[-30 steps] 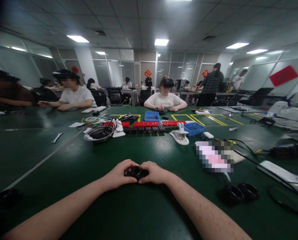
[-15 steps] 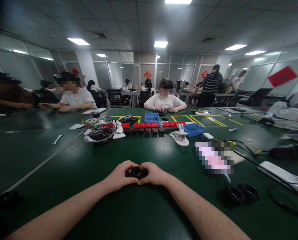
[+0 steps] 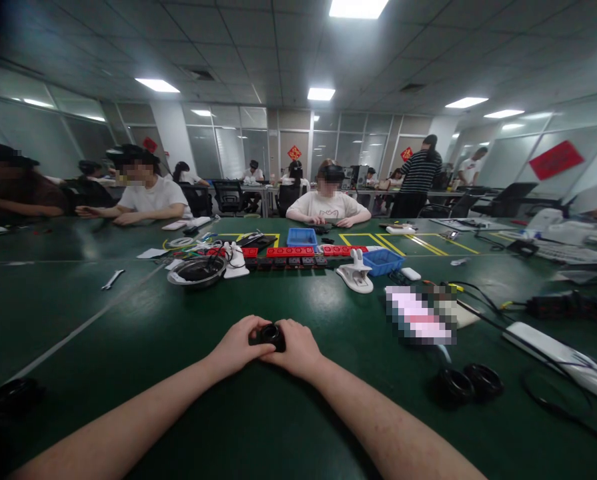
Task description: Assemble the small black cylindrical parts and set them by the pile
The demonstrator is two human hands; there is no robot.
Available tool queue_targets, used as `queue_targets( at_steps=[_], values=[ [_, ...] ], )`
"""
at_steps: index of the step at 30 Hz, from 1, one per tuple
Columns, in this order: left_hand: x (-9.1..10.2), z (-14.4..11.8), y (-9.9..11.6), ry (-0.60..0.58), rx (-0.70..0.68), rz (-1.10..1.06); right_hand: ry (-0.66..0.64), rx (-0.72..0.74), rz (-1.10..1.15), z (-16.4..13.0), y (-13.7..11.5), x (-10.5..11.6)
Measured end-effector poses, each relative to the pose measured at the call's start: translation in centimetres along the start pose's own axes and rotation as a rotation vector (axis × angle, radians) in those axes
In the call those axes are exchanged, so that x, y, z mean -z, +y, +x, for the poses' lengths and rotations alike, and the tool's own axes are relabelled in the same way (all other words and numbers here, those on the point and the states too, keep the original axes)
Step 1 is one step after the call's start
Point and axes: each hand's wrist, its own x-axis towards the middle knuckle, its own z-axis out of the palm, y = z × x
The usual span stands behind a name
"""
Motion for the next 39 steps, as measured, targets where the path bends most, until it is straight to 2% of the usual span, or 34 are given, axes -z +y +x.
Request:
queue_targets(
  at_steps=[5,11,19,27,33,39],
  values=[
    [1.1,0.1,-0.3,-0.186,-0.091,-0.052,-0.176,0.146,0.123,0.0,1.1,1.2],
    [1.4,0.2,-0.4,-0.269,-0.093,-0.105,-0.262,0.216,0.174,0.4,1.6,1.6],
    [1.5,0.1,-0.5,-0.269,-0.092,-0.094,-0.316,0.237,0.21,0.6,2.0,1.9],
    [1.3,0.1,-0.7,-0.255,-0.099,-0.104,-0.31,0.244,0.236,0.6,2.1,1.7],
    [1.4,0.0,-0.3,-0.248,-0.08,-0.095,-0.297,0.187,0.271,0.6,2.1,1.5],
    [1.1,-0.2,0.1,-0.2,-0.048,-0.061,-0.297,0.065,0.316,0.5,2.0,1.2]
  ],
)
